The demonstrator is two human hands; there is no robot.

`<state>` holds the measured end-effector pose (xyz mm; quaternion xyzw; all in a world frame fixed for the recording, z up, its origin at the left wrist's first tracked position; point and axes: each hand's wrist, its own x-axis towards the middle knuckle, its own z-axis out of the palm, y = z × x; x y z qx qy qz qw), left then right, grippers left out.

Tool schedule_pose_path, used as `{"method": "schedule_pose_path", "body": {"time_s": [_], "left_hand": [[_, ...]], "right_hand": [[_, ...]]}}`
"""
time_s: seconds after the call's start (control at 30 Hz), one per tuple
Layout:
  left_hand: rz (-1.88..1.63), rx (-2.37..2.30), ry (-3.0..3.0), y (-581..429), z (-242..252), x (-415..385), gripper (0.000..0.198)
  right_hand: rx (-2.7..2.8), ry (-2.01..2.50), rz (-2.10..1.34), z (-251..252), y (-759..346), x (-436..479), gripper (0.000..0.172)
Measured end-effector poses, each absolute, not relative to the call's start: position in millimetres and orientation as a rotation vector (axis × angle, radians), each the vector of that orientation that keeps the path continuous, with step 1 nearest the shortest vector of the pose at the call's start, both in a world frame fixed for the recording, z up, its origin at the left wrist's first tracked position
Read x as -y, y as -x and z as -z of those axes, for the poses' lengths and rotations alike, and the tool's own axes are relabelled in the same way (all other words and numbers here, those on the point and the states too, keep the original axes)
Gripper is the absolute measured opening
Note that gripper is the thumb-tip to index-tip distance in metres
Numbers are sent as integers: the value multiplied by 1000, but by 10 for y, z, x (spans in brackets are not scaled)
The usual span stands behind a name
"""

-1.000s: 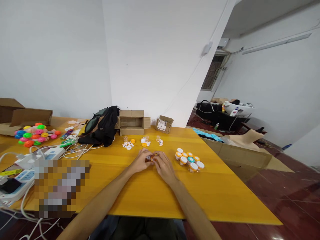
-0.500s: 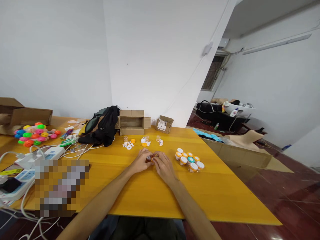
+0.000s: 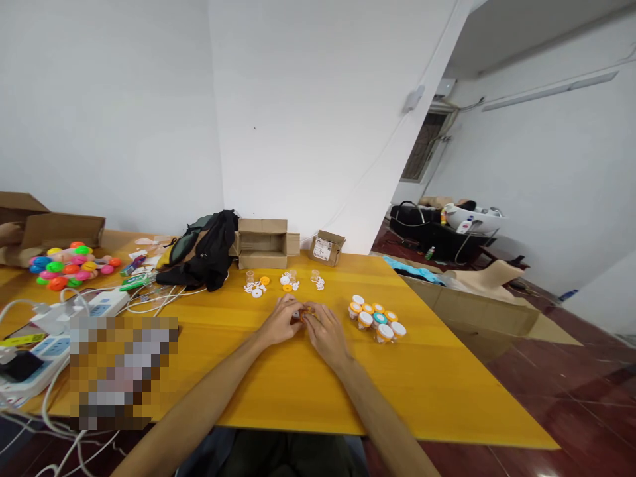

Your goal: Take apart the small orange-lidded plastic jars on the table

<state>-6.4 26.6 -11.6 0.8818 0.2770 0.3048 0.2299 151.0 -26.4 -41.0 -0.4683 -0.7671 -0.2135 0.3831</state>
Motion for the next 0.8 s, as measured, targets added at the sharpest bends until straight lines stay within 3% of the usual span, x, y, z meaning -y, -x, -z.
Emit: {"method": "schedule_pose_path", "body": {"time_s": [0.8], "left_hand": [[-828,-775,-2432,58,98,-254,21]], "right_hand": [[1965,1175,565,380,-1518,269,29]]}}
